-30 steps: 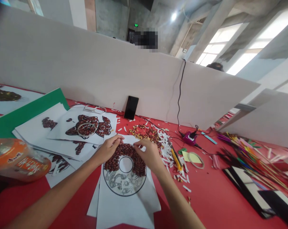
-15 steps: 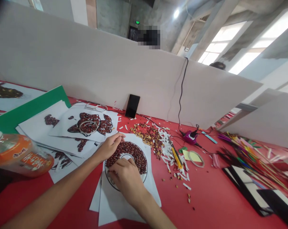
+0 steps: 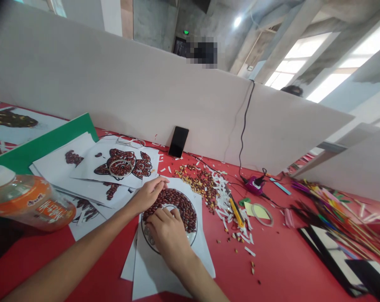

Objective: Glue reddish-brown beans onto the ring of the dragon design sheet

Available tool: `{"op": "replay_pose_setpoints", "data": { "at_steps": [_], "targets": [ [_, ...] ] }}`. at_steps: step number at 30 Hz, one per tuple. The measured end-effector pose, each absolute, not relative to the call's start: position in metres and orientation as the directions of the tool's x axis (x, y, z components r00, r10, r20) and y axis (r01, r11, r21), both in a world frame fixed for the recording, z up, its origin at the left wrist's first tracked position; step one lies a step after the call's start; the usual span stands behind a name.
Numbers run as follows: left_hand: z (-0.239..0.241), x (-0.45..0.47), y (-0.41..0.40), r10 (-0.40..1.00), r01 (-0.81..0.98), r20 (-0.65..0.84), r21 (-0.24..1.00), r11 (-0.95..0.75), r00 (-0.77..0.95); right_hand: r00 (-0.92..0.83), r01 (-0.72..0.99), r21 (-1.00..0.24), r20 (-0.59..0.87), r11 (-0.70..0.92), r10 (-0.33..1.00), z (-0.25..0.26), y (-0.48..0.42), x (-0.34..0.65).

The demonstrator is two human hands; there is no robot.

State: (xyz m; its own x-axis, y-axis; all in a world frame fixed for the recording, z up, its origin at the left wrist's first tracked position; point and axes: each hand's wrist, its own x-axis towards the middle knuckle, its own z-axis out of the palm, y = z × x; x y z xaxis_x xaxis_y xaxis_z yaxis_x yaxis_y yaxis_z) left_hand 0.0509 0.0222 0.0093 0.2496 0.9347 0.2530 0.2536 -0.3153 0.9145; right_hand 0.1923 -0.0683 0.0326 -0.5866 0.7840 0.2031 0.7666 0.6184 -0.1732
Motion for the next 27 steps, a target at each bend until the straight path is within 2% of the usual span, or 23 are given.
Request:
{"op": "replay_pose_setpoints", "data": {
  "at_steps": [6,14,18,24,27],
  "targets": [
    [0.010,0.051,0.022,0.935,0.256,0.252,0.914,-0.314,0.249,-0.600,0.761,-0.110,0.258,0.640,0.758,0.027,-0.070,0.193],
    [0.010,0.051,0.022,0.935,0.247,0.253,0.917,-0.314,0.250,-0.564,0.771,-0.185,0.246,0.610,0.788,0.026,-0.069,0.194],
    [0.010,0.051,0.022,0.935,0.240,0.252,0.920,-0.311,0.248,-0.565,0.767,-0.186,0.258,0.614,0.784,0.025,-0.071,0.194],
    [0.008,0.051,0.023,0.933,0.240,0.258,0.917,-0.318,0.250,-0.523,0.752,-0.249,0.337,0.610,0.783,0.025,-0.075,0.195],
    [0.008,0.051,0.023,0.933,0.240,0.259,0.917,-0.319,0.250,-0.542,0.738,-0.193,0.401,0.646,0.739,0.026,-0.080,0.196]
  ]
}}
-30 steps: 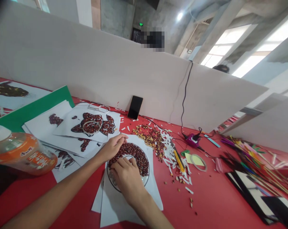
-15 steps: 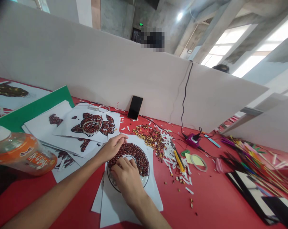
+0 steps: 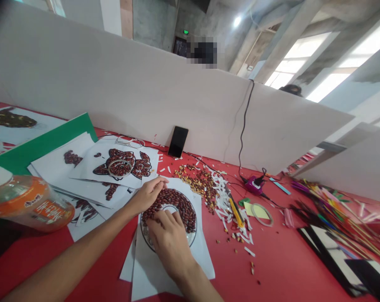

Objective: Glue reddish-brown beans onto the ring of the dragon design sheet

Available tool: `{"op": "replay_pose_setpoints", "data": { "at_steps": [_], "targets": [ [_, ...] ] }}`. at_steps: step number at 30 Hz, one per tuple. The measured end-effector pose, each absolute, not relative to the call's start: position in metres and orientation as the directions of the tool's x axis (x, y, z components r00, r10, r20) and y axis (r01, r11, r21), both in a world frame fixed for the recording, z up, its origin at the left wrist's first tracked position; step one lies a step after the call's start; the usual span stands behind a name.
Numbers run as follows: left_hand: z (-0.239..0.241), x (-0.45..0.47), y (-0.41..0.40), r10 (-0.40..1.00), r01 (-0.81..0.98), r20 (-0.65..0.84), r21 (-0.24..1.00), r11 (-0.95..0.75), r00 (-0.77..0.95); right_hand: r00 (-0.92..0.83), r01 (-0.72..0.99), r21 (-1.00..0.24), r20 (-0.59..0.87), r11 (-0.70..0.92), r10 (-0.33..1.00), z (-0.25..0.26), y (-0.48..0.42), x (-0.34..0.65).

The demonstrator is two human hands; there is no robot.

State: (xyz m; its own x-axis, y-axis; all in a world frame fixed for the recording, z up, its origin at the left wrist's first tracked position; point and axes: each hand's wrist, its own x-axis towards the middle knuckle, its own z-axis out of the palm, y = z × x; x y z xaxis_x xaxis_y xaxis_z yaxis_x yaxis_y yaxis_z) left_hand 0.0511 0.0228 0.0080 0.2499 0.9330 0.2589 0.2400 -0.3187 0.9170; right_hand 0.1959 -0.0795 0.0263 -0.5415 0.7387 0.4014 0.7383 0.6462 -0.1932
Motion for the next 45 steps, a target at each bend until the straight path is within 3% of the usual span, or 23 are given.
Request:
{"op": "replay_pose_setpoints", "data": {
  "at_steps": [7,15,21,37,41,45],
  "targets": [
    [0.008,0.052,0.023,0.934,0.230,0.262,0.920,-0.318,0.244,-0.612,0.745,0.043,0.442,0.666,0.656,0.022,-0.089,0.194],
    [0.010,0.052,0.022,0.936,0.241,0.244,0.921,-0.305,0.255,-0.656,0.736,0.112,0.361,0.668,0.662,0.030,-0.089,0.186],
    [0.012,0.052,0.021,0.938,0.241,0.239,0.923,-0.300,0.253,-0.618,0.745,0.008,0.384,0.667,0.686,0.030,-0.089,0.191],
    [0.008,0.052,0.021,0.937,0.251,0.231,0.921,-0.297,0.263,-0.593,0.785,-0.055,0.223,0.617,0.774,0.031,-0.091,0.187],
    [0.008,0.052,0.022,0.936,0.252,0.233,0.920,-0.301,0.266,-0.571,0.752,-0.225,0.247,0.620,0.783,0.036,-0.083,0.199],
    [0.010,0.052,0.021,0.942,0.271,0.210,0.920,-0.281,0.264,-0.365,0.790,-0.382,0.335,0.479,0.869,0.036,-0.031,0.244]
  ]
}}
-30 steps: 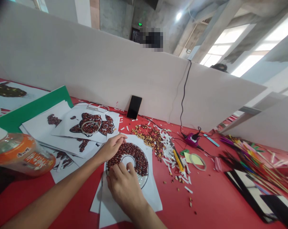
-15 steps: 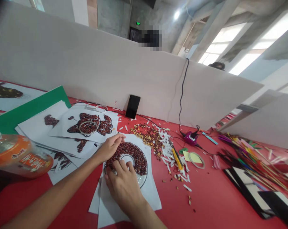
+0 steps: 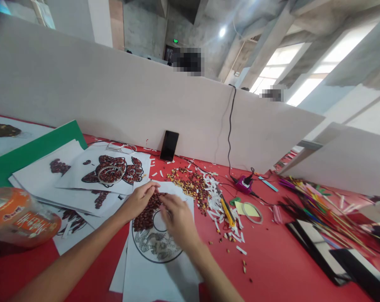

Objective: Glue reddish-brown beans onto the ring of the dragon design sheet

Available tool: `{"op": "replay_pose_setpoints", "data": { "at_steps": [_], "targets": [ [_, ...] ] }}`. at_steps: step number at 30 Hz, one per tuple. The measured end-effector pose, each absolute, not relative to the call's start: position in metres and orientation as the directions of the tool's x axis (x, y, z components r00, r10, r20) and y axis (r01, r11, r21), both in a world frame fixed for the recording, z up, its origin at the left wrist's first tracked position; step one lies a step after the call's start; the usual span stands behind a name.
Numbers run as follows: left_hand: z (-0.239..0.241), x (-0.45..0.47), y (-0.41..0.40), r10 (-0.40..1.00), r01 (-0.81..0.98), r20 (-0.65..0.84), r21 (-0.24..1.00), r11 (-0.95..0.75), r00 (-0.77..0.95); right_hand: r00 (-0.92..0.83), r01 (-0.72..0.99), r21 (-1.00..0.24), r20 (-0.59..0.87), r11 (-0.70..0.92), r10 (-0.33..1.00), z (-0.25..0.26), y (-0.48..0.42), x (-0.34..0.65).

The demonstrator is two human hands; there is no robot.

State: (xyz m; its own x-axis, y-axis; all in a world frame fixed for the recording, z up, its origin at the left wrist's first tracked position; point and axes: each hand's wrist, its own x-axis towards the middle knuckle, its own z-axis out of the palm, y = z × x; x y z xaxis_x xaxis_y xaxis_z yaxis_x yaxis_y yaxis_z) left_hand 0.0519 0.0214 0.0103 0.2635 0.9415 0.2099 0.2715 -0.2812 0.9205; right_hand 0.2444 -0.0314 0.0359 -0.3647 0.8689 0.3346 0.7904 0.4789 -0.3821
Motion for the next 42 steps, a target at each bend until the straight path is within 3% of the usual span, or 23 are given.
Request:
{"op": "replay_pose_setpoints", "data": {
  "at_steps": [3,8,19,25,30,36,39,42],
  "targets": [
    [0.011,0.052,0.021,0.945,0.274,0.203,0.922,-0.273,0.257,-0.149,0.911,-0.342,0.245,0.229,0.958,0.038,0.029,0.291],
    [0.009,0.052,0.022,0.948,0.277,0.199,0.923,-0.266,0.248,-0.029,0.964,-0.253,0.195,0.079,0.980,0.045,0.108,0.345],
    [0.010,0.053,0.022,0.951,0.269,0.186,0.930,-0.252,0.249,-0.088,0.994,-0.069,-0.019,0.087,0.996,0.037,0.149,0.366],
    [0.011,0.052,0.021,0.950,0.268,0.189,0.929,-0.254,0.247,-0.097,0.994,-0.048,-0.020,0.096,0.995,0.034,0.138,0.360],
    [0.010,0.052,0.022,0.949,0.267,0.198,0.927,-0.263,0.247,-0.104,0.989,-0.100,0.050,0.109,0.993,0.045,0.130,0.358],
    [0.010,0.052,0.022,0.947,0.264,0.207,0.926,-0.271,0.246,-0.081,0.957,-0.261,0.184,0.128,0.980,0.061,0.077,0.330],
    [0.012,0.051,0.020,0.947,0.278,0.200,0.922,-0.268,0.249,-0.147,0.910,-0.361,0.180,0.204,0.973,0.057,0.017,0.293],
    [0.013,0.051,0.019,0.945,0.288,0.203,0.917,-0.275,0.256,-0.336,0.723,-0.559,0.228,0.405,0.914,0.049,-0.040,0.251]
  ]
}}
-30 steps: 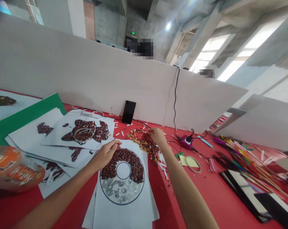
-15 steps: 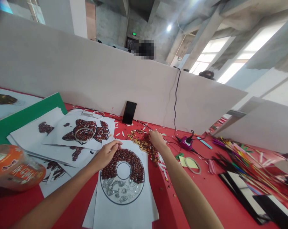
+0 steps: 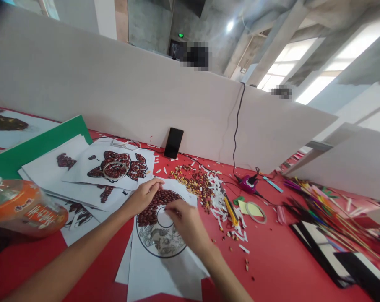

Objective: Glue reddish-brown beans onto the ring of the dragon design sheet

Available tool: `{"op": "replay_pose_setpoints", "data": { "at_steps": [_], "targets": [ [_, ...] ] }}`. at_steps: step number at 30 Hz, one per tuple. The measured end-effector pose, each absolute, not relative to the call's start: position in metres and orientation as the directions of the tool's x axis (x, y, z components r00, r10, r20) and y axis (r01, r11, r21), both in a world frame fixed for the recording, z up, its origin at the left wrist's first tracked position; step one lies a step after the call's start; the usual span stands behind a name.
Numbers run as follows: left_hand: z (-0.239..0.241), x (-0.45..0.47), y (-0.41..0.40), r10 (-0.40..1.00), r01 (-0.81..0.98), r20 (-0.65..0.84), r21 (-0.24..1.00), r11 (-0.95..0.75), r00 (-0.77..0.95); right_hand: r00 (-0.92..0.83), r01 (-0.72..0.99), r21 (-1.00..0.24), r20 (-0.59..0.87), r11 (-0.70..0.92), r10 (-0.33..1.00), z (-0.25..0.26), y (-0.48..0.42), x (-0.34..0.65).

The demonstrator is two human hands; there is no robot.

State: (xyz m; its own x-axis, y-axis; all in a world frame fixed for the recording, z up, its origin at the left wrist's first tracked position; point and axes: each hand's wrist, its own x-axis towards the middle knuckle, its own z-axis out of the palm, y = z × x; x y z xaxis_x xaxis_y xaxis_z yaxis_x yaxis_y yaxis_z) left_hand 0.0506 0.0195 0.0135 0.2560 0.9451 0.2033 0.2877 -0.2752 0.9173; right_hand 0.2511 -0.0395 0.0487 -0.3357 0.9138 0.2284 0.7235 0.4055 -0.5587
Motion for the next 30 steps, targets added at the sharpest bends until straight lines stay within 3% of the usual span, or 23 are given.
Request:
{"op": "replay_pose_setpoints", "data": {
  "at_steps": [4,10,21,25,30],
  "targets": [
    [0.011,0.051,0.021,0.937,0.262,0.231,0.917,-0.300,0.263,-0.498,0.695,-0.462,0.245,0.551,0.832,0.036,-0.075,0.211],
    [0.010,0.052,0.022,0.936,0.242,0.240,0.922,-0.303,0.257,-0.522,0.743,-0.326,0.266,0.585,0.811,0.021,-0.075,0.197],
    [0.008,0.051,0.023,0.931,0.238,0.250,0.919,-0.314,0.264,-0.478,0.704,-0.418,0.319,0.574,0.818,0.015,-0.081,0.198],
    [0.011,0.051,0.022,0.933,0.240,0.251,0.919,-0.314,0.260,-0.538,0.707,-0.270,0.395,0.654,0.745,0.019,-0.090,0.200],
    [0.012,0.051,0.021,0.933,0.242,0.248,0.919,-0.311,0.260,-0.620,0.727,-0.041,0.390,0.685,0.681,0.016,-0.097,0.202]
  ]
}}
